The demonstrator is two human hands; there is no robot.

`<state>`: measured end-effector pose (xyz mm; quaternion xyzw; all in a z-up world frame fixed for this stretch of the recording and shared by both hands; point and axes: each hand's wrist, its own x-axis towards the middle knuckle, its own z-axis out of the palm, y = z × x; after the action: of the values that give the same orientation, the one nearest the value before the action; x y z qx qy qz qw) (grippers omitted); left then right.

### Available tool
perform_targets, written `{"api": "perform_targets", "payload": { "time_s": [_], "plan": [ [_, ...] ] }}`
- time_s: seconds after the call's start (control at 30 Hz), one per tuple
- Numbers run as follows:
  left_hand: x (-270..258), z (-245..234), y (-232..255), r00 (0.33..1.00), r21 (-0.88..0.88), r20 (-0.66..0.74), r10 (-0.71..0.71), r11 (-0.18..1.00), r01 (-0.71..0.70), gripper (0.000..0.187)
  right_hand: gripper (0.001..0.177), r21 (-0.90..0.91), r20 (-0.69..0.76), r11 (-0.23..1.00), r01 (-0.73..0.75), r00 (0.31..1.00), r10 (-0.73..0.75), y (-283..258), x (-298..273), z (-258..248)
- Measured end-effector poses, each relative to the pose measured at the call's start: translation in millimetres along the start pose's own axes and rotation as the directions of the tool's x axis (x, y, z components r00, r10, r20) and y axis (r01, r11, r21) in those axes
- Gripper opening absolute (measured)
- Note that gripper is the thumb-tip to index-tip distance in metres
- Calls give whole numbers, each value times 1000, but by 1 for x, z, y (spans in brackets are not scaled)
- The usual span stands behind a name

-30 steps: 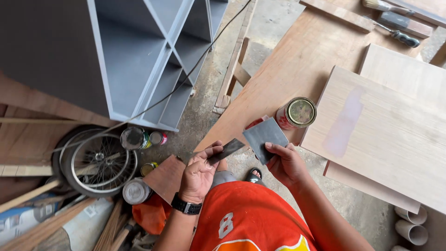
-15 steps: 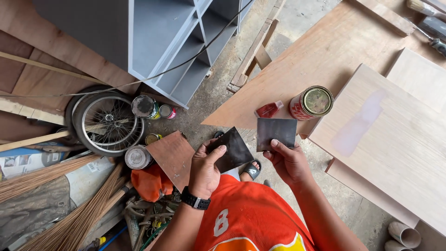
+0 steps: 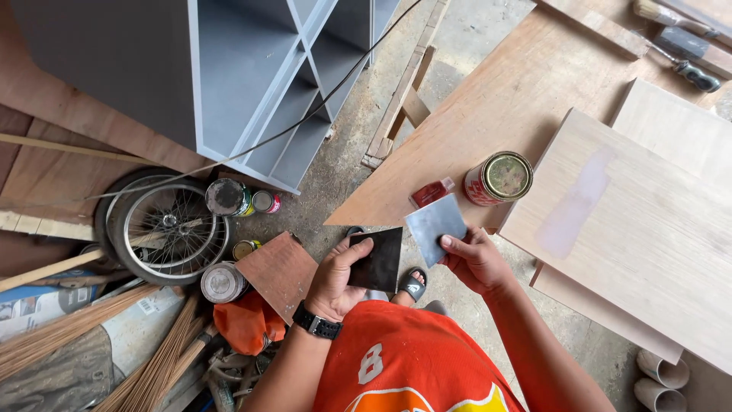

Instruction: Applying wood filler to wooden boards and sanding them smooth in a workshop.

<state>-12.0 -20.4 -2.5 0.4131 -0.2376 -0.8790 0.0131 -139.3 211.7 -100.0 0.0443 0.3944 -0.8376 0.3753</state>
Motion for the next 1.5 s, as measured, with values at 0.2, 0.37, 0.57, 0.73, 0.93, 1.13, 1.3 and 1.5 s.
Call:
{"api": "perform_targets", "payload": {
  "time_s": [0.2,0.37,0.57,0.73,0.93,1.13,1.3,1.5],
  "plan": [
    [8,14,8,998,55,51,-46,998,43,10,24,-15,-36,1000,-27,999,27,2,6,42],
    [-9,35,50,985,75,-126,120,991,-112,9,11,-382,-247,921,78,951,-183,-14,0,76],
    [18,16,47,963,54,-231,135,991,-126,10,16,-806,256,310,505,769,-586,-1,-15,119],
    [18,19,55,971,103,-139,197,978,-184,7,26,-880,304,72,469,674,-673,-9,7,119],
    [21,2,65,947,510,79,312,803,-307,10,57,-799,582,-161,579,680,-446,-7,15,127],
    [46,-33,64,868,892,180,463,295,-342,19,12,-696,-164,698,172,907,-387,-2,26,120],
    [33,-29,69,823,755,146,549,476,-451,26,31,-458,-486,884,-94,859,-161,32,55,73],
    [61,-45,79,983,356,40,181,916,-184,23,29,-455,-425,883,-113,899,-104,32,56,102]
  ]
}}
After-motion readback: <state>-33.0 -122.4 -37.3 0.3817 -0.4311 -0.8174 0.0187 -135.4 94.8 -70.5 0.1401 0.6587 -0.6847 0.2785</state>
